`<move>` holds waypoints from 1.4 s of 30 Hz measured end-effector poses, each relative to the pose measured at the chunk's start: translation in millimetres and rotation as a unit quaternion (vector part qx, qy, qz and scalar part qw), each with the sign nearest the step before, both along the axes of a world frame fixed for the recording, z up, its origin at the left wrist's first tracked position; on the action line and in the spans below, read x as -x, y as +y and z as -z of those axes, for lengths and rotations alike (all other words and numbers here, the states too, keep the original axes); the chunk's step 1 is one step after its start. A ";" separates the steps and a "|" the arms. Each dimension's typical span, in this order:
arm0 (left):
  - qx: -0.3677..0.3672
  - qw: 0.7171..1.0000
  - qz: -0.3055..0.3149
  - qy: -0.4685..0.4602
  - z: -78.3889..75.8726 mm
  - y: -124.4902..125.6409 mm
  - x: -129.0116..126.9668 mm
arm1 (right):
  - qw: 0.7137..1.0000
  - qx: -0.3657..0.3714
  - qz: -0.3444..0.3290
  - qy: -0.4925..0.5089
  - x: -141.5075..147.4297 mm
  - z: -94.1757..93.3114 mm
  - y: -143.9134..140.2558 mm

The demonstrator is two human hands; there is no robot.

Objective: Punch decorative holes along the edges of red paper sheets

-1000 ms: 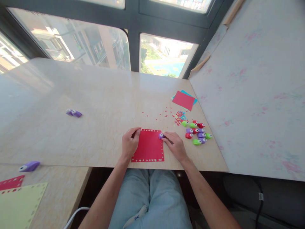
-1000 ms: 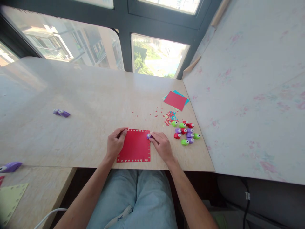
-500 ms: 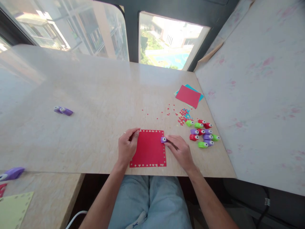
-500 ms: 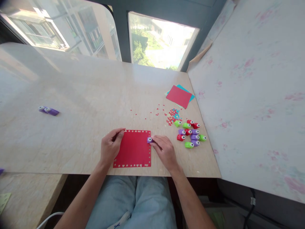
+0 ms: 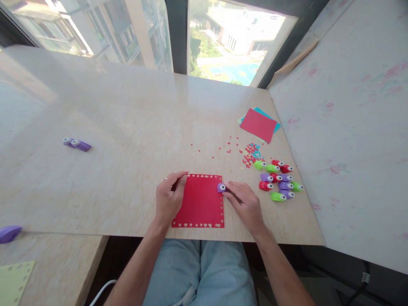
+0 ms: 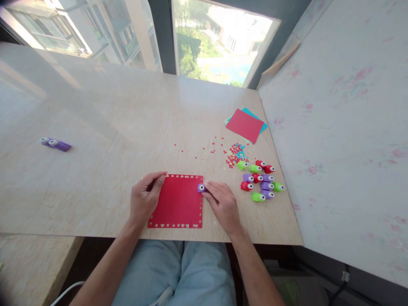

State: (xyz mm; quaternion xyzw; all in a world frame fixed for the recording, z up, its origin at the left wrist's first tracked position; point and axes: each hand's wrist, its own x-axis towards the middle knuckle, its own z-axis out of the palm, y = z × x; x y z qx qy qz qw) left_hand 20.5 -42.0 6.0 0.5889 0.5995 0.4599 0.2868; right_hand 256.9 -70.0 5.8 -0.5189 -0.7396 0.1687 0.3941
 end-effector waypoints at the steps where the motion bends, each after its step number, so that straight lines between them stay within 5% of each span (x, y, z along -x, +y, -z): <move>1: 0.002 1.000 -0.003 0.000 0.0 -0.1 -0.1 | 1.000 0.001 0.000 -0.002 0.1 0.3 -0.1; 15: 0.013 0.999 -0.017 -0.034 -2.4 -0.8 -2.7 | 0.999 0.020 0.039 0.026 1.1 -0.8 -2.9; 21: 0.006 0.999 -0.008 -0.038 -2.4 -0.2 -2.9 | 0.963 0.158 0.137 0.170 -4.0 -7.1 4.2; 28: -0.001 1.000 0.004 -0.030 1.1 1.8 -2.6 | 0.912 0.390 0.031 0.124 -11.9 -34.6 28.1; 34: -0.003 0.999 0.009 -0.040 1.6 2.2 -2.8 | 0.909 0.415 0.017 0.026 -8.1 -41.9 36.1; 42: -0.012 0.999 -0.001 -0.038 3.0 3.1 -3.5 | 0.892 0.449 0.018 0.049 -11.3 -43.2 43.3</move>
